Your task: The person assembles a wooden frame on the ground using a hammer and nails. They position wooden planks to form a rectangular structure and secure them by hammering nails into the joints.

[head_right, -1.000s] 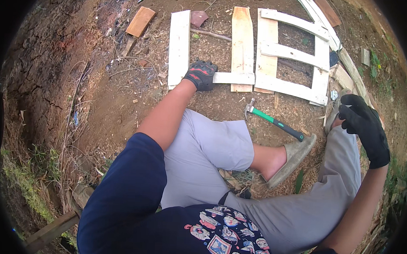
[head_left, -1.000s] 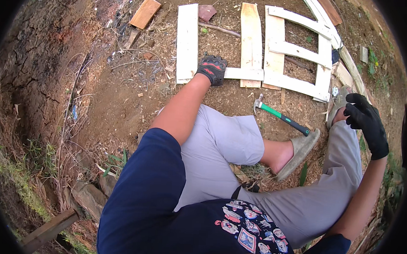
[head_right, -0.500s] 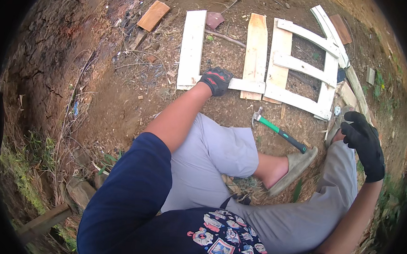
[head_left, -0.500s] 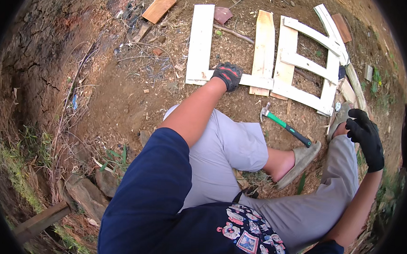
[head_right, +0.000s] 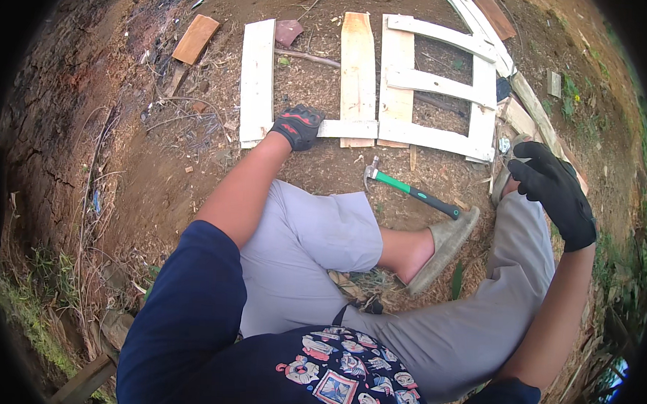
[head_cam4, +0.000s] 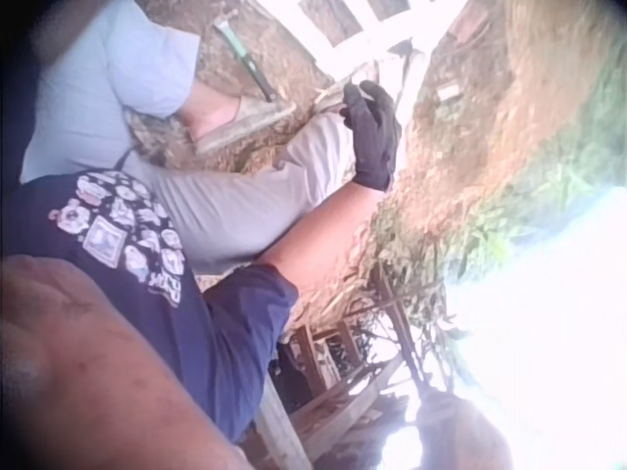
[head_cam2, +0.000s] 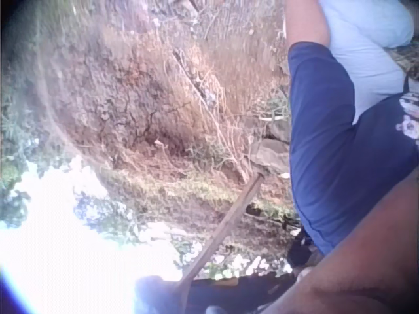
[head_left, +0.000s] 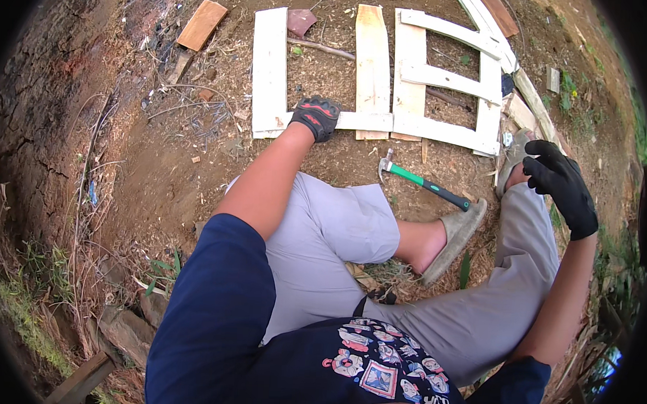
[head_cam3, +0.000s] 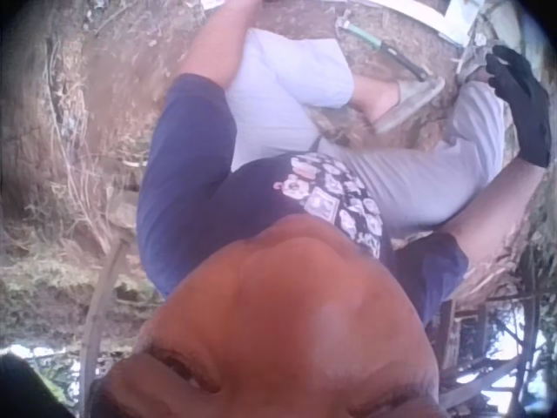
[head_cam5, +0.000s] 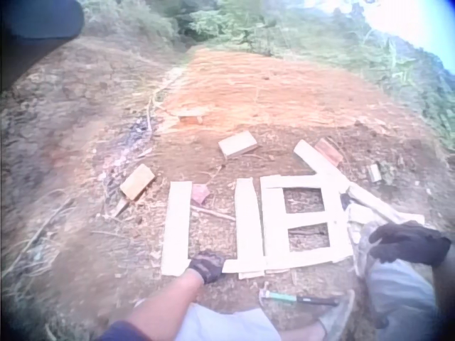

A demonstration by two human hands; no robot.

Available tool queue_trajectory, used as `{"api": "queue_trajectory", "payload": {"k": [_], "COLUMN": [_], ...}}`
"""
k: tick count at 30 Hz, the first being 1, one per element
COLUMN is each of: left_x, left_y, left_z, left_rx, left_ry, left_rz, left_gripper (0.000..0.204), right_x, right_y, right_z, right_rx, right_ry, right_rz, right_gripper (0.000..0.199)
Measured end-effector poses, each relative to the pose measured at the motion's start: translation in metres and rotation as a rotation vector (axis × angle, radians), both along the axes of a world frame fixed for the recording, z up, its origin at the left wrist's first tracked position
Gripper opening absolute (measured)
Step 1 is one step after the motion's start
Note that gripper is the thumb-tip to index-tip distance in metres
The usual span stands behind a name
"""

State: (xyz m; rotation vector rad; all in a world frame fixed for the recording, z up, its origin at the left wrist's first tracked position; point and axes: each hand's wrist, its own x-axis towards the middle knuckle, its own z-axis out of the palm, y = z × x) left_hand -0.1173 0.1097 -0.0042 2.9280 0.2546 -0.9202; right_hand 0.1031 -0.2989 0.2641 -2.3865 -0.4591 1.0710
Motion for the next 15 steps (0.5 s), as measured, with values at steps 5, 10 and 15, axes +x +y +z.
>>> {"api": "queue_trajectory", "payload": {"k": [5,10,15], "left_x": [0.006,-0.003,0.001], "left_y": [-0.003,0.000,0.001], "left_z": [0.008,0.000,-0.002], "left_rx": [-0.023,0.003,0.002], "left_ry": [-0.006,-0.089,-0.054], "left_rz": [0.001,-0.013,-0.030], "left_gripper": [0.044,0.036,0.037], "right_x": [-0.002,0.000,0.001], "right_y": [-0.005,-0.005,-0.008], "right_z": [0.000,0.000,-0.001], "right_rx": [0.016,0.018,0.009], "right_ry": [-0.003,0.025,0.038], "right_rz": [-0.039,-0.040,-0.065], "right_gripper": [0.050,0.054,0.054]}}
